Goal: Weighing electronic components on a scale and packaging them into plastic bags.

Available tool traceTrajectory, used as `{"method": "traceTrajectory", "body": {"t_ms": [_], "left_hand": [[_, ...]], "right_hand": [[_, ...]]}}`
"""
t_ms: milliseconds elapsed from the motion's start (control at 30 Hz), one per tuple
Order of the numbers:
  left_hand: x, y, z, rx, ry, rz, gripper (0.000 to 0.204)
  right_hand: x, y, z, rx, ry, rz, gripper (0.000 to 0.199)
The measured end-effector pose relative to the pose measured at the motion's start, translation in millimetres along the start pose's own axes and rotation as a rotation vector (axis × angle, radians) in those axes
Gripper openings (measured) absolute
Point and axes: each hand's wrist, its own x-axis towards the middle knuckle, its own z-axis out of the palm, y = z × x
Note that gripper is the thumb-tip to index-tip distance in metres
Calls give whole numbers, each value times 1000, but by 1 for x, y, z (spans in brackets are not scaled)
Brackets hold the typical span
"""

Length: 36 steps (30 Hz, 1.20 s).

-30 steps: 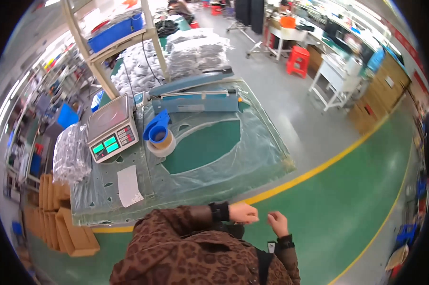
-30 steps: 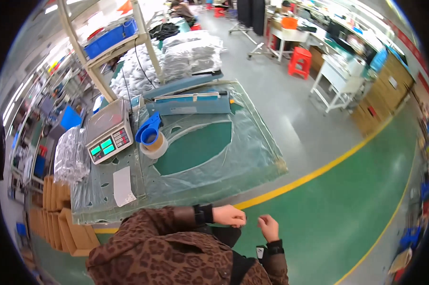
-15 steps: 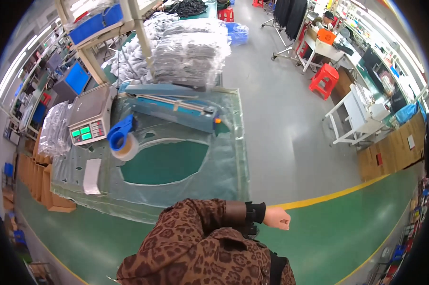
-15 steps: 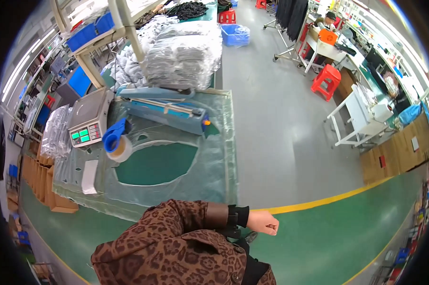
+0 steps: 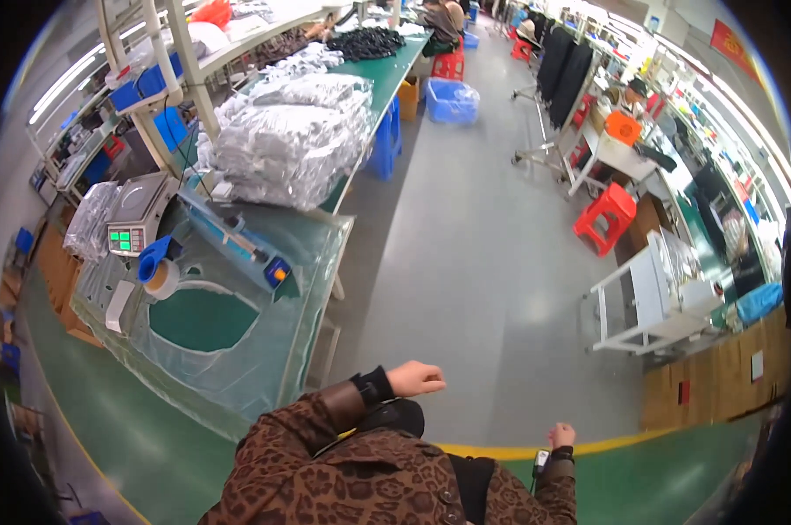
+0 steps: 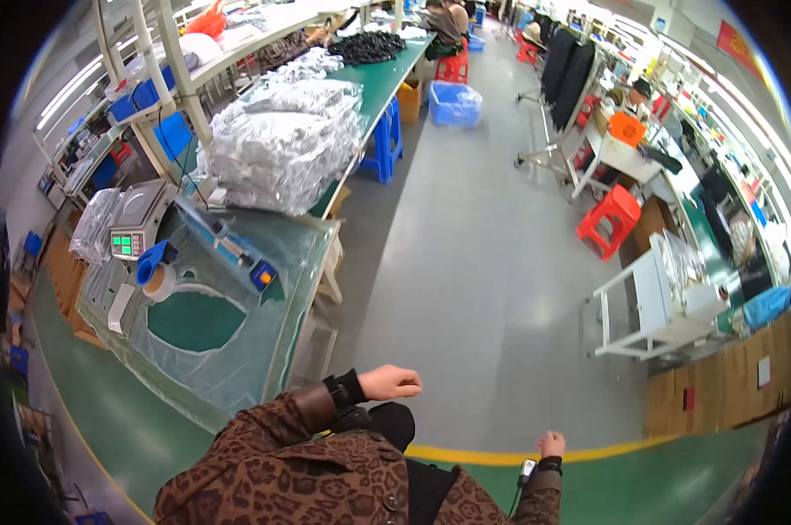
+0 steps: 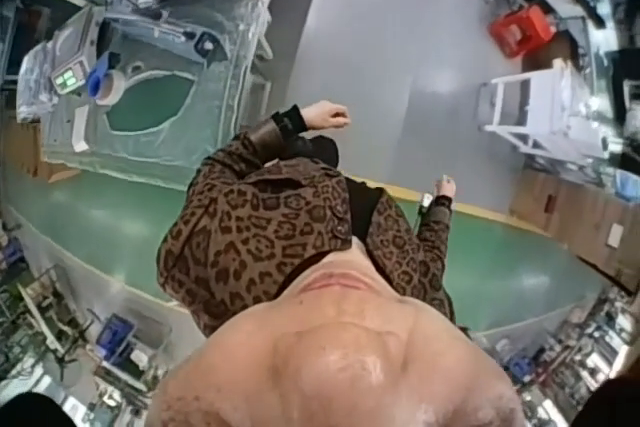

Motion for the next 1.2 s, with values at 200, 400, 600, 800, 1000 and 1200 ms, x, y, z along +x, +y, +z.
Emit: {"method": "traceTrajectory", "body": {"t_ms": [200,400,600,800,1000,1200], "left_hand": [[92,-49,-81,-59,130,-194,30],[238,-31,-174,20,244,-84,31],[372,-33,-242,-109,216,-15,31],[440,-108,-340,-175,406,-312,30],[450,-110,-452,-394,846,-336,26],[471,-176,-534,-520,942,-422,24]], "right_hand": [[77,-186,140,-149,-435,-342,22],[151,-193,136,-640,-541,-390,30],[421,-197,107,-507,-644,-707,25],[636,-355,167,-19,-911,-1189,21],[691,-661,388,-123,-811,-1440,21],[473,-1079,589,124,-824,-1297,20]]}}
